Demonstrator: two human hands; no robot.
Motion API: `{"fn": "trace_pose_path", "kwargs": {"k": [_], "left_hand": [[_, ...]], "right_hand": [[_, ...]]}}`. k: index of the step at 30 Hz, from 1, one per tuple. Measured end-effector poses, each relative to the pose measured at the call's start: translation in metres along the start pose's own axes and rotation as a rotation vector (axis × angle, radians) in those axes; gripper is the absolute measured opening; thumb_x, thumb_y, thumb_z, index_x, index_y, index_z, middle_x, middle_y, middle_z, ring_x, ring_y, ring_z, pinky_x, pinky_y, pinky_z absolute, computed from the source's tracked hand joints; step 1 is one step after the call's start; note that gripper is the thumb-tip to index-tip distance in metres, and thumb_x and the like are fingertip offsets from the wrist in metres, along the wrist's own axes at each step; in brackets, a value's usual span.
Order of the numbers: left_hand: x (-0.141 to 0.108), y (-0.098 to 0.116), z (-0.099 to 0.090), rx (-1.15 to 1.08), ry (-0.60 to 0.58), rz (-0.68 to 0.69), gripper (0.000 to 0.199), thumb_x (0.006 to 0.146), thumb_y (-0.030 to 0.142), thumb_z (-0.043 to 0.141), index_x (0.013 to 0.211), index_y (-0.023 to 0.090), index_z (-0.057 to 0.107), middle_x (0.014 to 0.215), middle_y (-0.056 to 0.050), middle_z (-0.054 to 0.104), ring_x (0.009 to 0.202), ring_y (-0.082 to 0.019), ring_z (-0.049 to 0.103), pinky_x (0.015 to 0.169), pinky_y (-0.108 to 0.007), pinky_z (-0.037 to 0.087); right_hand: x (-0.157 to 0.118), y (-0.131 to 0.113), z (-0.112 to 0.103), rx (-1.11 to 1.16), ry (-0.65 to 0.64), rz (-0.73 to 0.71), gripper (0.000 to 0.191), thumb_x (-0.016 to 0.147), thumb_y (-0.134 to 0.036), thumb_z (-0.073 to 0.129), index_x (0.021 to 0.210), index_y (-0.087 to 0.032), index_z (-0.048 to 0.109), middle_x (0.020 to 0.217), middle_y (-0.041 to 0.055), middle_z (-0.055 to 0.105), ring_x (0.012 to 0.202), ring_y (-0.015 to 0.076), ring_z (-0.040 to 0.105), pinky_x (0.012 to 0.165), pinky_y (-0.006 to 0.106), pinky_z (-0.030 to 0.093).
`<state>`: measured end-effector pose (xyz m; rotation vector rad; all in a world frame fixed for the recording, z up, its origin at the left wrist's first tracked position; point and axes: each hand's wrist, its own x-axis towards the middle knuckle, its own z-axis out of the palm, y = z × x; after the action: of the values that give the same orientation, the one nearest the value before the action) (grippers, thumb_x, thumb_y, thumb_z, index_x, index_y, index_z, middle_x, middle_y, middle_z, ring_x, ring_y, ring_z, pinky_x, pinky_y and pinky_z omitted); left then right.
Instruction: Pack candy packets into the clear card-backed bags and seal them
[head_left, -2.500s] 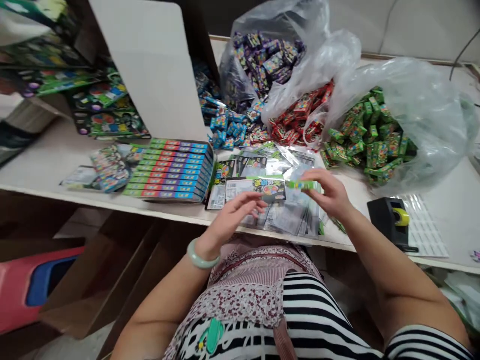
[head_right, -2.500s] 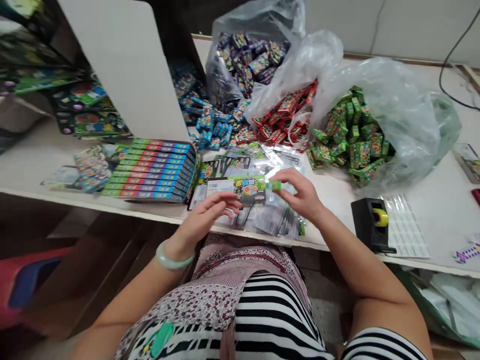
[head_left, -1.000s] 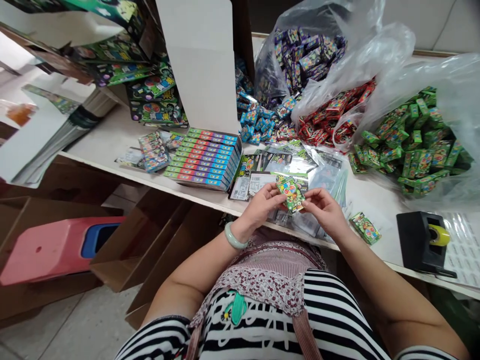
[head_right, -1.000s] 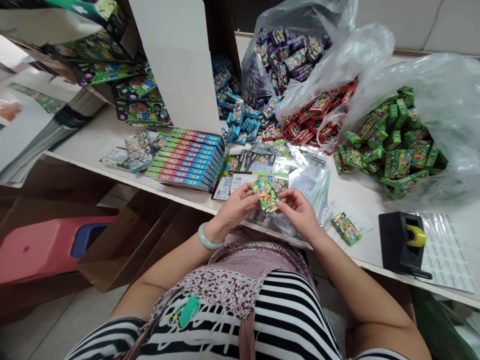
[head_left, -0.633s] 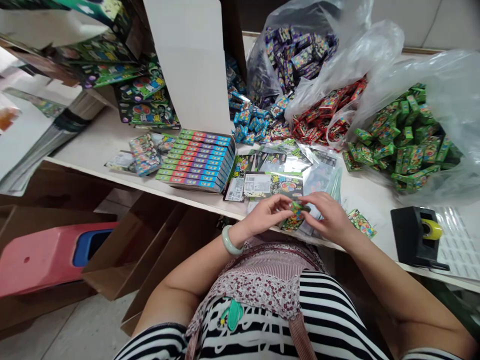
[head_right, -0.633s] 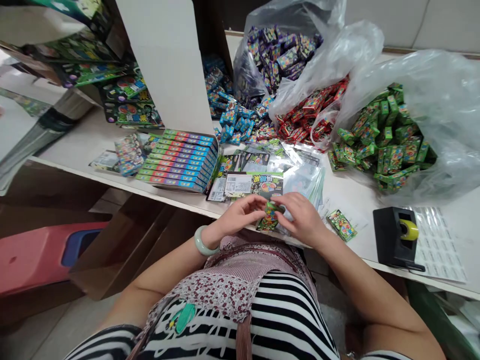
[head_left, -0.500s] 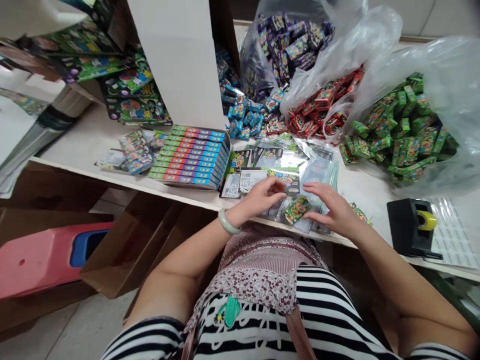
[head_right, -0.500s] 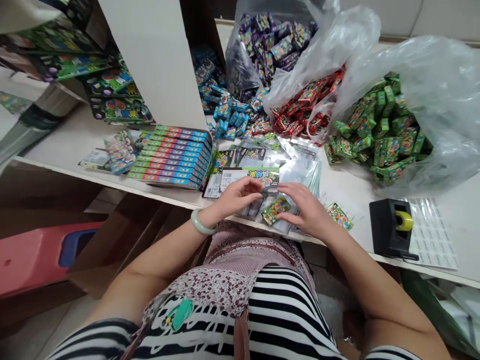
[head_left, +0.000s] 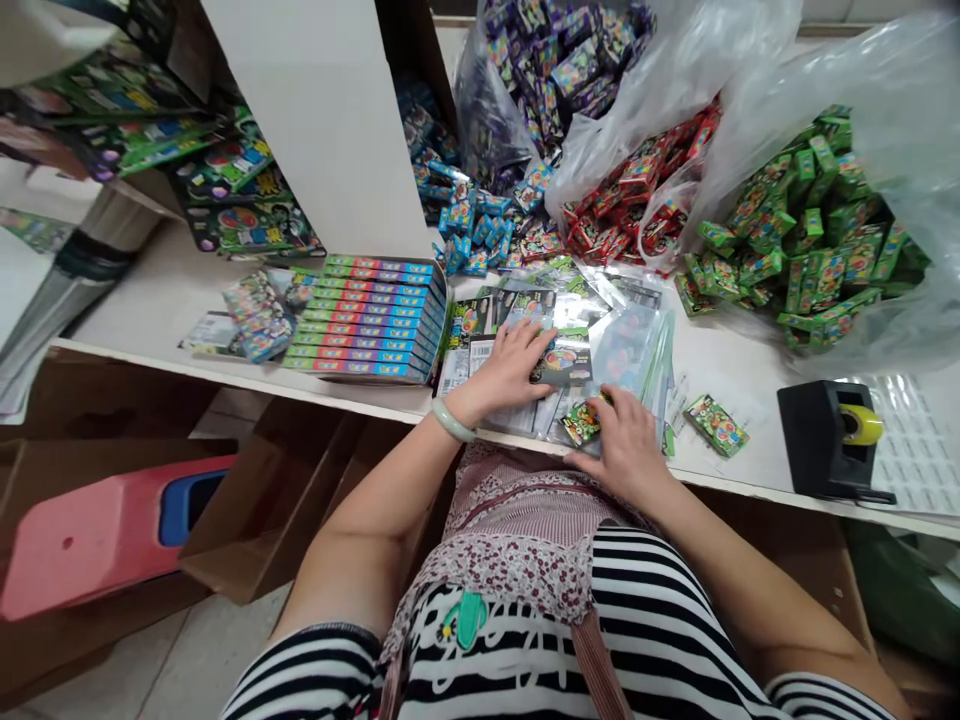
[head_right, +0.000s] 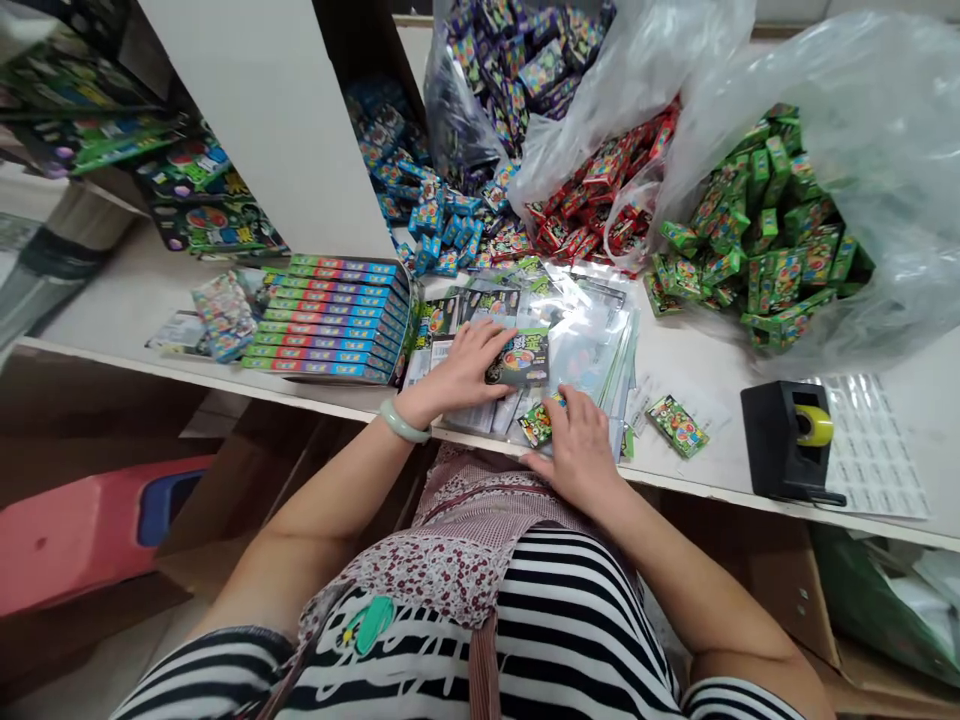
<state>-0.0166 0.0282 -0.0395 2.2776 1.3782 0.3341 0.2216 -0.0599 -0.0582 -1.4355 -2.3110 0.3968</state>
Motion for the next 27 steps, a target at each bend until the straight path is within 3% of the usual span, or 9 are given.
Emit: {"fn": "trace_pose_path", "kwargs": {"k": [3, 6, 10, 12, 16, 18, 22, 27], "left_hand": [[-0.005, 0.0, -0.009, 0.019, 0.127, 0.031, 0.092, 0.072, 0.041, 0.08, 0.15, 0.017, 0.036, 0.145, -0.019, 0.044, 0.141, -0.038, 0.036, 0.122, -0.058, 0.014], [-0.016, -0.003, -0.018, 0.026, 0.217, 0.066, 0.098, 0.07, 0.046, 0.081, 0.151, 0.019, 0.033, 0.141, -0.017, 0.046, 0.135, -0.036, 0.041, 0.118, -0.054, 0.026], [-0.03, -0.009, -0.024, 0.047, 0.257, 0.087, 0.101, 0.068, 0.048, 0.083, 0.15, 0.016, 0.033, 0.138, -0.018, 0.046, 0.131, -0.035, 0.045, 0.114, -0.051, 0.035], [-0.037, -0.011, -0.025, 0.059, 0.276, 0.088, 0.101, 0.068, 0.049, 0.083, 0.149, 0.016, 0.033, 0.138, -0.018, 0.046, 0.13, -0.035, 0.046, 0.113, -0.051, 0.037], [-0.05, -0.013, -0.025, 0.092, 0.281, 0.086, 0.099, 0.069, 0.047, 0.082, 0.15, 0.018, 0.032, 0.138, -0.017, 0.046, 0.13, -0.035, 0.046, 0.113, -0.052, 0.037], [-0.053, -0.012, -0.023, 0.101, 0.265, 0.116, 0.099, 0.069, 0.046, 0.082, 0.149, 0.018, 0.033, 0.138, -0.017, 0.046, 0.13, -0.035, 0.046, 0.113, -0.052, 0.038], [-0.055, -0.007, -0.021, 0.113, 0.26, 0.186, 0.098, 0.071, 0.049, 0.08, 0.15, 0.018, 0.032, 0.136, -0.017, 0.048, 0.127, -0.034, 0.048, 0.111, -0.051, 0.039], [-0.057, -0.003, -0.023, 0.158, 0.204, 0.209, 0.094, 0.075, 0.052, 0.075, 0.152, 0.018, 0.032, 0.138, -0.018, 0.049, 0.128, -0.036, 0.048, 0.111, -0.052, 0.038]], "right_hand": [[-0.004, -0.005, 0.008, 0.039, -0.007, 0.035, 0.063, 0.078, -0.036, 0.071, 0.135, -0.021, 0.048, 0.144, 0.0235, 0.045, 0.13, 0.0449, 0.046, 0.1, 0.065, 0.044], [-0.005, -0.004, 0.013, 0.054, 0.014, 0.059, 0.065, 0.076, -0.042, 0.073, 0.133, -0.021, 0.05, 0.15, 0.0236, 0.038, 0.134, 0.0467, 0.041, 0.102, 0.066, 0.043], [-0.004, -0.007, 0.012, 0.038, -0.027, 0.073, 0.056, 0.076, -0.036, 0.072, 0.128, -0.021, 0.057, 0.14, 0.0224, 0.047, 0.127, 0.0442, 0.047, 0.1, 0.064, 0.045], [-0.002, -0.008, 0.0, 0.083, 0.01, 0.034, 0.055, 0.077, -0.03, 0.07, 0.129, -0.02, 0.055, 0.134, 0.0204, 0.052, 0.123, 0.0401, 0.051, 0.1, 0.06, 0.046], [0.014, -0.003, -0.043, 0.128, 0.303, -0.066, 0.067, 0.08, -0.033, 0.069, 0.14, -0.024, 0.042, 0.141, 0.0165, 0.048, 0.13, 0.0371, 0.047, 0.109, 0.059, 0.04], [0.028, 0.001, -0.06, 0.09, 0.366, -0.126, 0.07, 0.08, -0.033, 0.069, 0.143, -0.026, 0.039, 0.145, 0.0155, 0.043, 0.134, 0.0383, 0.043, 0.111, 0.061, 0.037], [0.055, 0.008, -0.068, 0.057, 0.256, -0.342, 0.067, 0.081, -0.025, 0.066, 0.143, -0.022, 0.04, 0.143, 0.0188, 0.043, 0.132, 0.0384, 0.044, 0.109, 0.06, 0.04], [0.065, 0.014, -0.062, 0.102, -0.008, -0.546, 0.064, 0.082, -0.019, 0.064, 0.142, -0.019, 0.042, 0.141, 0.0192, 0.047, 0.131, 0.0372, 0.045, 0.108, 0.062, 0.042]]}}
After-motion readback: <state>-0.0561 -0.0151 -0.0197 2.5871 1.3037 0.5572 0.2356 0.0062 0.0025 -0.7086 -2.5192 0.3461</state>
